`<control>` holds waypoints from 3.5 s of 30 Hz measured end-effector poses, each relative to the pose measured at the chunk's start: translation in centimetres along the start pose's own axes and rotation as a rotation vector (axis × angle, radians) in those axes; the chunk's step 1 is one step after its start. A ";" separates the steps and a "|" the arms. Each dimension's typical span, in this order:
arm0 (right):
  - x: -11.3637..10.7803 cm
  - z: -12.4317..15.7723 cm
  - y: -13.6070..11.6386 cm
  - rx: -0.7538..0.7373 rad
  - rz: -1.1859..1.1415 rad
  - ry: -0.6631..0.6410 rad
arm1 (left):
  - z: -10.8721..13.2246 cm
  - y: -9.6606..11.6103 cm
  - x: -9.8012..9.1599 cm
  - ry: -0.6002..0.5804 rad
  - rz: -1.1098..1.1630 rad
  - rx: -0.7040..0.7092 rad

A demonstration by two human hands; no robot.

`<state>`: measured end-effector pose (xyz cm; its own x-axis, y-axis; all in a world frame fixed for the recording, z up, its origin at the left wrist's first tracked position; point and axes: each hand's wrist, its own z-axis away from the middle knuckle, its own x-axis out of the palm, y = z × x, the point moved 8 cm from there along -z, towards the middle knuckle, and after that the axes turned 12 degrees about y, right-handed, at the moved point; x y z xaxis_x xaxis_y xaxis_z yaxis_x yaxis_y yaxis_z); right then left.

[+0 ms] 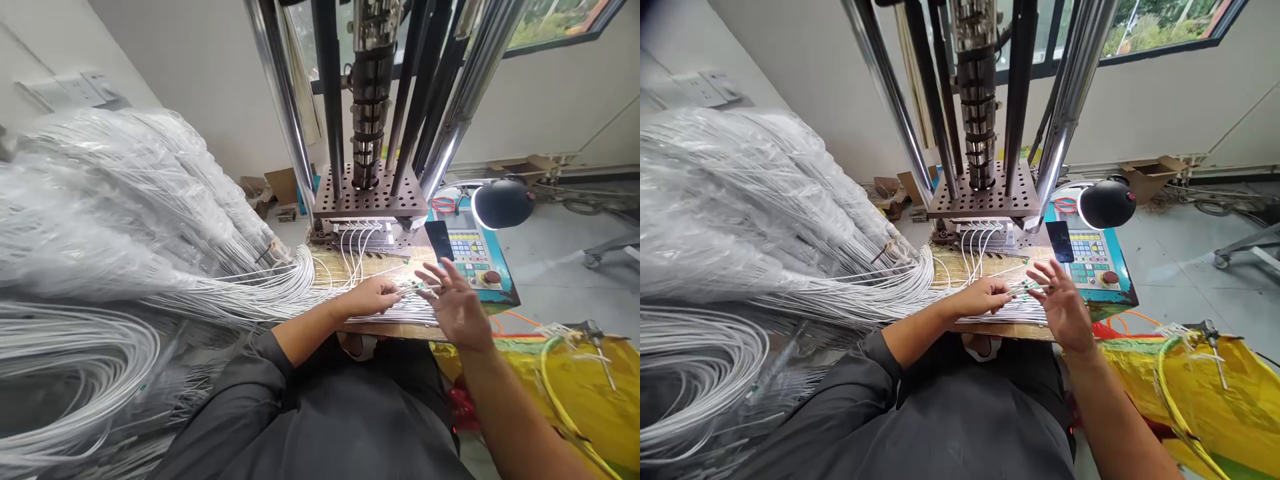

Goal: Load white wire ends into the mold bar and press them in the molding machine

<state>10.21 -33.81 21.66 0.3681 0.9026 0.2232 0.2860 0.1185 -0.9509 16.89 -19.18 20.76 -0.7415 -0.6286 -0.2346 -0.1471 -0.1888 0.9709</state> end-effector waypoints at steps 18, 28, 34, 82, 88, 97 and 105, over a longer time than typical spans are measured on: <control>3.8 0.8 -2.5 -0.552 0.747 -0.383 | -0.1 -3.2 4.4 -0.076 0.154 -0.135; 1.1 0.2 -2.5 -0.336 0.796 -0.467 | 1.0 -2.3 4.7 -0.049 0.245 -0.201; 1.0 2.5 -1.2 -0.351 0.692 -0.490 | 1.1 -3.2 5.6 -0.003 0.253 -0.180; -3.4 -4.1 2.9 0.163 0.636 -0.383 | 3.1 -1.1 0.6 0.526 -0.081 0.041; -4.9 0.7 5.4 0.238 0.497 -0.199 | 3.8 -1.2 2.1 0.339 -0.460 0.288; -4.4 1.6 5.2 0.123 0.601 -0.155 | 2.8 -2.4 2.6 0.187 -0.440 0.277; -4.7 2.2 5.9 0.183 0.611 -0.154 | 2.5 -2.2 2.6 0.210 -0.445 0.441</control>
<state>8.22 -36.48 14.53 0.2817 0.8772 -0.3888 -0.0942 -0.3780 -0.9210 13.63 -18.56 18.08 -0.4109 -0.7044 -0.5789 -0.6975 -0.1660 0.6971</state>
